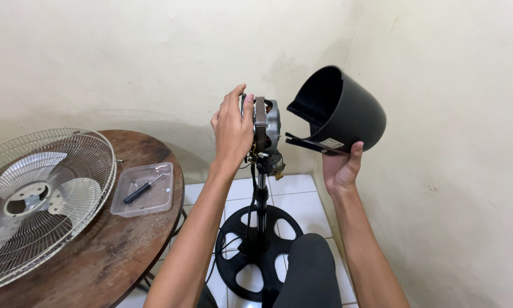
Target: The person disassembles a standing electric fan by removing the front grille, fan blades, rear grille, and motor housing. They place each component on a nearby round wooden table and use a screwdriver to loosen screws on the motor housing.
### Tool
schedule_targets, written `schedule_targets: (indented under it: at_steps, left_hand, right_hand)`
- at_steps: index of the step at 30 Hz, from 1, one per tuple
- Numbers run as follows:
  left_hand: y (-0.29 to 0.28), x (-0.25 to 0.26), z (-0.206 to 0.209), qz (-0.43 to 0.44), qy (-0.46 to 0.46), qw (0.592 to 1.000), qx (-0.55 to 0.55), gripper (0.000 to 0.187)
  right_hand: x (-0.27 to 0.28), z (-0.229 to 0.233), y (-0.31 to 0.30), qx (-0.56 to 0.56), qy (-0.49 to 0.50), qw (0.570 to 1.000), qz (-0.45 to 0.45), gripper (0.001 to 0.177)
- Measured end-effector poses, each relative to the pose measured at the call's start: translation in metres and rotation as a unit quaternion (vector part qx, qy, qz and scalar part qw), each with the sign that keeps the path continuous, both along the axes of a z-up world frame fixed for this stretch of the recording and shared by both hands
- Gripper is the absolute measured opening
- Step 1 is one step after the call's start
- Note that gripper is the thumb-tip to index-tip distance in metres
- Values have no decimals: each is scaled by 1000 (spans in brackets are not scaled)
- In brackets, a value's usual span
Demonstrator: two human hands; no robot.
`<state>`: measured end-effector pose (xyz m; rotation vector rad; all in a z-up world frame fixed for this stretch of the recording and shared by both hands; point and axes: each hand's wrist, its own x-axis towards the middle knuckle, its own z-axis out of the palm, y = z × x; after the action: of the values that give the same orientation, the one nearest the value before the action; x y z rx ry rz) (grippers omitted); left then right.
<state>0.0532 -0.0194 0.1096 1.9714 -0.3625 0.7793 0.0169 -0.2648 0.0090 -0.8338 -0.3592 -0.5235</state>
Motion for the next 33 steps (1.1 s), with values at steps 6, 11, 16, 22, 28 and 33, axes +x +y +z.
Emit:
schedule_targets:
  at_steps: [6, 11, 16, 22, 28, 33]
  left_hand:
    - [7, -27, 39, -121, -118, 982, -87, 49]
    - [9, -38, 70, -232, -118, 941, -215, 43]
    - [41, -37, 81, -167, -156, 932, -281, 34]
    - [101, -35, 75, -113, -180, 924, -317, 39]
    - [167, -30, 39, 22, -177, 934, -311, 54]
    - [215, -13, -20, 133, 2, 970, -205, 44]
  right_hand:
    - [3, 68, 41, -70, -80, 992, -68, 105]
    - [17, 112, 90, -193, -132, 966, -109, 108]
    - [26, 144, 133, -229, -156, 960, -40, 105]
    - [22, 166, 186, -267, -166, 946, 73, 113]
    - [20, 156, 235, -398, -206, 893, -38, 120]
    - [26, 122, 269, -437, -132, 887, -70, 116]
